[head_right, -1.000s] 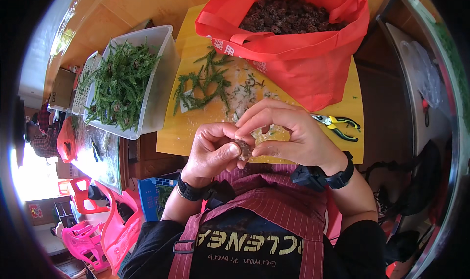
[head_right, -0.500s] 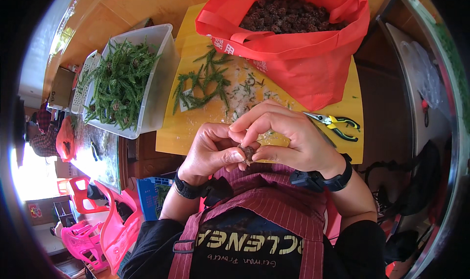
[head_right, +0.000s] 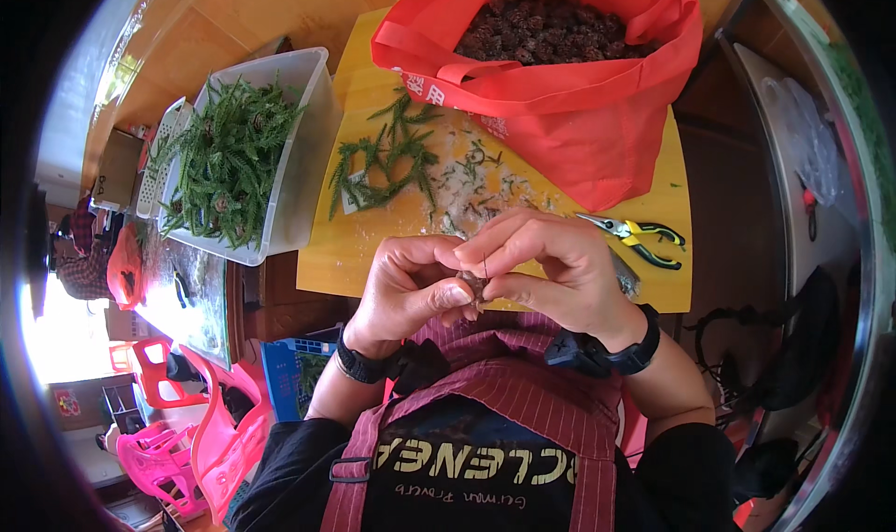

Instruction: Trimming and cleaning green plant sprigs using pliers and hands at a workbench.

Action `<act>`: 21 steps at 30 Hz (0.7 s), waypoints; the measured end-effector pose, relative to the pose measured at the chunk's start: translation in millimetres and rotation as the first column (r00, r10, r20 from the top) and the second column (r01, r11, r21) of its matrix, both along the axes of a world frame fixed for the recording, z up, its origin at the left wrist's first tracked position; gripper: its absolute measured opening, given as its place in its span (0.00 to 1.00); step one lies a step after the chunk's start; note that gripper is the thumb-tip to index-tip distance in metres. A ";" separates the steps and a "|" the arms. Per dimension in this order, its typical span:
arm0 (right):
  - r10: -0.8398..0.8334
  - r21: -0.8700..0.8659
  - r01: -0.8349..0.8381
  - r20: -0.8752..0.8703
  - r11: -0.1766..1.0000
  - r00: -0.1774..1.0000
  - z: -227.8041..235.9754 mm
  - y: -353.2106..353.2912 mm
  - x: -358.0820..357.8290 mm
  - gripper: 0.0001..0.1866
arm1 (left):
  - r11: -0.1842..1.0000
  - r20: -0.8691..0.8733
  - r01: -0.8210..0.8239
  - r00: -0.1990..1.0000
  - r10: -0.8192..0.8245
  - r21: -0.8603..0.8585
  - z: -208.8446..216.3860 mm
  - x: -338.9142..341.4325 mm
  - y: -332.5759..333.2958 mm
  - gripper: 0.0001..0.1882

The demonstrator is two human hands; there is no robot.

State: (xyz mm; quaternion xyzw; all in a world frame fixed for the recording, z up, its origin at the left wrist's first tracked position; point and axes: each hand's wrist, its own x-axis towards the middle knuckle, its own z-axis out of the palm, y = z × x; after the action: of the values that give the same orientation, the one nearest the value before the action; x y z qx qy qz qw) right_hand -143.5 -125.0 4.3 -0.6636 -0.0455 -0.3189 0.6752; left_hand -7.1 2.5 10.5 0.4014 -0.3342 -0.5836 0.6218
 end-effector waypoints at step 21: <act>-0.596 -0.761 0.025 -0.487 0.649 0.638 -7.7 -66.7 -78.5 0.27 | 0.975 -0.022 -0.172 0.985 0.170 -0.138 -27.9 -4.9 -8.8 0.11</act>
State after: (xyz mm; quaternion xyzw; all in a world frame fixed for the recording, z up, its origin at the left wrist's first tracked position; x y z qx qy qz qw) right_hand -222.0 -191.7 -3.4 -0.9298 0.2255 -0.1200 0.2651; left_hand -12.1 -6.3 -17.4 0.3811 -0.3353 -0.5051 0.6980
